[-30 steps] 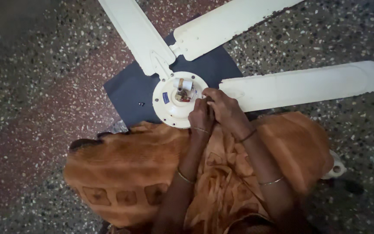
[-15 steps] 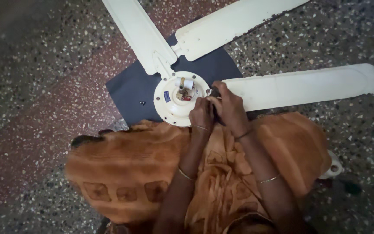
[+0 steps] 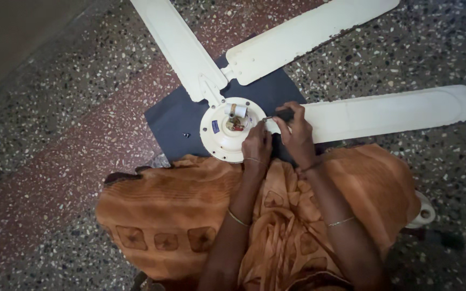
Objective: The person attaches fan blades to the motor housing using a screwdriver. They secure each blade by tightening screws and then spin the blades to check the assembly.
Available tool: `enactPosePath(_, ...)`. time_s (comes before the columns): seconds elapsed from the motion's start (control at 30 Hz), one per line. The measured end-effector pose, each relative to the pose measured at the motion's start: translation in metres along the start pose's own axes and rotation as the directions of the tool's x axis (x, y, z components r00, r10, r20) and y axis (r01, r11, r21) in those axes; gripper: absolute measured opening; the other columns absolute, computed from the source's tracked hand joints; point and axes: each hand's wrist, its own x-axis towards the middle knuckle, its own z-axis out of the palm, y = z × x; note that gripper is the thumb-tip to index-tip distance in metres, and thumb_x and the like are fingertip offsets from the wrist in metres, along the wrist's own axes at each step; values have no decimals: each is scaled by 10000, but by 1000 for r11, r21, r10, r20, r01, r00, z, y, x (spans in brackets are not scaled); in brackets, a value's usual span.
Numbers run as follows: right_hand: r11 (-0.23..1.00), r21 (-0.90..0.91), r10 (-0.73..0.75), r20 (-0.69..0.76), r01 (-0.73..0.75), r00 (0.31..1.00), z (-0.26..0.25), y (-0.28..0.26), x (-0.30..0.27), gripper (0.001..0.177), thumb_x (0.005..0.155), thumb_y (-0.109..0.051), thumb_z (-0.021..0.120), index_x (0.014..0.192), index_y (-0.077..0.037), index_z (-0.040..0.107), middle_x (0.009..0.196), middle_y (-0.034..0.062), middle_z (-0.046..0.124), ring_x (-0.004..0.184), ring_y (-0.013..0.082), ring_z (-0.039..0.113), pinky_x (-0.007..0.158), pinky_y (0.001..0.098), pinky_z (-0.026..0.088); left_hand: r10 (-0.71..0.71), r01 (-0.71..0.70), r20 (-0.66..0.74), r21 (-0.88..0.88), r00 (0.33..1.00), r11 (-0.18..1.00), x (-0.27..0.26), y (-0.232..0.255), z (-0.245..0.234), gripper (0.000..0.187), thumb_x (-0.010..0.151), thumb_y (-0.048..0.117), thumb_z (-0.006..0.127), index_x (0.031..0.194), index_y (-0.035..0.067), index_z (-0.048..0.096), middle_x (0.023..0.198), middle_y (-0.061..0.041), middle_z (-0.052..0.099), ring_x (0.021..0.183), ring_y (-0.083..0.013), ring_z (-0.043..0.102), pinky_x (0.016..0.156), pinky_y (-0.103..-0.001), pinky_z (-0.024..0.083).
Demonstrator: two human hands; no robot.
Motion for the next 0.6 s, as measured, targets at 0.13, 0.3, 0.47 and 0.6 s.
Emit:
enactPosePath(0.13, 998, -62, -24, 22, 25, 999, 3, 7, -1, 417, 992, -12, 712, 1323, -14, 459, 1103, 197, 709, 983, 318, 744, 796, 399, 589, -107, 104, 73, 50, 992, 993, 1, -1, 4, 353, 938, 144, 661, 1283, 70, 639, 1002, -207, 705, 865, -401, 696, 737, -494, 558)
enactPosePath(0.3, 997, -71, -37, 37, 40, 999, 3, 12, 2, 430, 999, -18, 717, 1333, -11, 447, 1114, 198, 704, 988, 311, 746, 792, 391, 594, -106, 104, 40, 58, 994, 993, 3, 7, -2, 339, 933, 151, 664, 1261, 72, 637, 993, -197, 706, 871, -397, 699, 737, -493, 560)
enactPosePath(0.47, 999, -36, 4, 45, -2, 999, 4, 12, 4, 419, 1000, -13, 707, 1336, -5, 457, 1117, 202, 699, 1005, 297, 750, 811, 371, 614, -156, 150, 100, 68, 983, 986, 7, 17, -9, 326, 941, 150, 659, 1258, 77, 645, 980, -190, 708, 856, -387, 704, 727, -487, 562)
enactPosePath(0.6, 999, -54, 11, 58, -8, 998, 3, 10, 3, 412, 1002, -11, 700, 1337, 1, 462, 1114, 203, 701, 1009, 293, 748, 811, 365, 614, -168, 158, 102, 96, 981, 983, 8, 19, -11, 349, 946, 167, 668, 1280, 70, 638, 991, -193, 706, 843, -379, 709, 711, -474, 571)
